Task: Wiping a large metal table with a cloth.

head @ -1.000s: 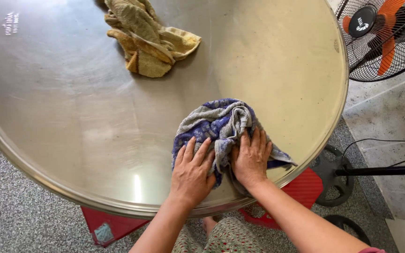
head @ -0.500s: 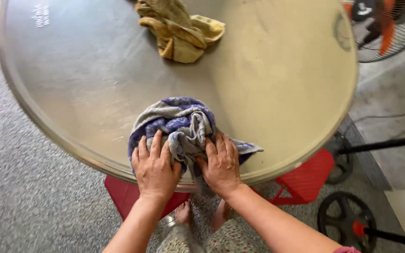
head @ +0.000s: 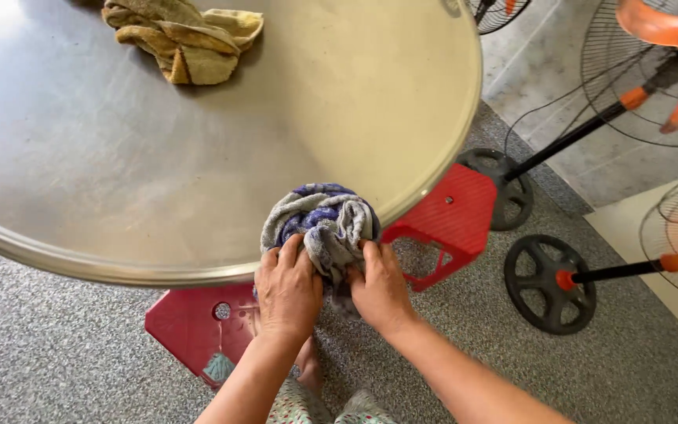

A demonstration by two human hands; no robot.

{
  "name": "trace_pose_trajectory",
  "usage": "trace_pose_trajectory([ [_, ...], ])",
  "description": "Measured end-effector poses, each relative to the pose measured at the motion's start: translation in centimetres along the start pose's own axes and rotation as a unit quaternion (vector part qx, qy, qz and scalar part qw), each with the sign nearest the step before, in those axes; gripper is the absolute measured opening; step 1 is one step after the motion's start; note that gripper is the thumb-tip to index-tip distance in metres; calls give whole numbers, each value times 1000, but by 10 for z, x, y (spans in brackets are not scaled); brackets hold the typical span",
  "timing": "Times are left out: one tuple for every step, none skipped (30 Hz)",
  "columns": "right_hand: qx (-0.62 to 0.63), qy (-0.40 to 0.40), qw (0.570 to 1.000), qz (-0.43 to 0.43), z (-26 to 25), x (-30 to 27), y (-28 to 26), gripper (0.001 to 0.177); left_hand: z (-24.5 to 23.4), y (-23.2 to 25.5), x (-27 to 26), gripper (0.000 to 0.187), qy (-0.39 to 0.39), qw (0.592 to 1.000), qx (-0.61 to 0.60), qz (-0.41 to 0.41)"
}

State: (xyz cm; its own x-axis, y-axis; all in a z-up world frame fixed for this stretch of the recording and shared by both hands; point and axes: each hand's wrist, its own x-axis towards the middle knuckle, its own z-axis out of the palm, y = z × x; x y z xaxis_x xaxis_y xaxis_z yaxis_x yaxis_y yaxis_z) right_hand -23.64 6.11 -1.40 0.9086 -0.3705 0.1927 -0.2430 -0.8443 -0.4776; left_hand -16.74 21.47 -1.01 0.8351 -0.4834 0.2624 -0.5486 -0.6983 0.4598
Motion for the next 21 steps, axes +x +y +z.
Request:
trace_pose_trajectory([
  [50,-21,997,61,-3,-9,-1,47,0,3,-9,49,12,1000,-19,-3],
  [101,-42,987,122,-6,-19,-1,48,1,6,-18,48,24,999,-39,-6],
  [101,-35,986,126,-12,-27,-4,48,6,6,-29,48,23,999,-40,2],
  [129,-51,978,154,-17,-35,-7,46,11,6,-41,43,6,990,-130,-56],
  [156,-70,968,182,-22,-46,-10,44,15,6,-56,38,-13,969,-218,-117],
  [157,-67,968,185,-27,-58,-14,44,17,9,-71,38,-16,969,-218,-114],
  [231,-57,954,182,-31,-72,-20,42,18,10,-88,33,-52,940,-276,-196],
  [303,-47,935,178,-35,-85,-26,40,18,10,-104,30,-88,898,-330,-277],
  [306,-49,934,179,-37,-99,-30,40,14,9,-122,30,-88,899,-326,-279],
  [338,-57,916,210,-40,-114,-36,38,9,7,-140,31,-79,868,-407,-274],
  [368,-65,898,230,-43,-119,-41,37,5,5,-150,32,-58,830,-488,-263],
  [371,-68,900,219,-41,-128,-44,37,-3,3,-161,32,-47,832,-486,-261],
  [412,-76,871,256,-38,-137,-48,37,-11,0,-175,32,-62,798,-529,-281],
  [450,-85,839,292,-34,-146,-52,38,-18,-3,-188,33,-77,761,-570,-299],
  [453,-96,839,286,-27,-149,-55,38,-41,0,-194,33,-66,762,-568,-304],
  [521,-104,784,321,-19,-152,-58,39,-63,2,-200,36,-100,703,-608,-356],
  [585,-109,723,353,-10,-154,-61,39,-85,4,-204,39,-134,638,-644,-401],
  [587,-119,722,347,9,-153,-59,39,-107,3,-204,39,-123,640,-643,-403],
  [542,-150,776,286,25,-152,-54,42,-127,5,-203,41,-137,554,-696,-436],
  [493,-180,822,221,42,-150,-50,46,-147,7,-202,43,-149,462,-742,-462],
  [491,-188,823,217,28,-153,-84,46,-154,-3,-208,43,-141,459,-745,-463],
])
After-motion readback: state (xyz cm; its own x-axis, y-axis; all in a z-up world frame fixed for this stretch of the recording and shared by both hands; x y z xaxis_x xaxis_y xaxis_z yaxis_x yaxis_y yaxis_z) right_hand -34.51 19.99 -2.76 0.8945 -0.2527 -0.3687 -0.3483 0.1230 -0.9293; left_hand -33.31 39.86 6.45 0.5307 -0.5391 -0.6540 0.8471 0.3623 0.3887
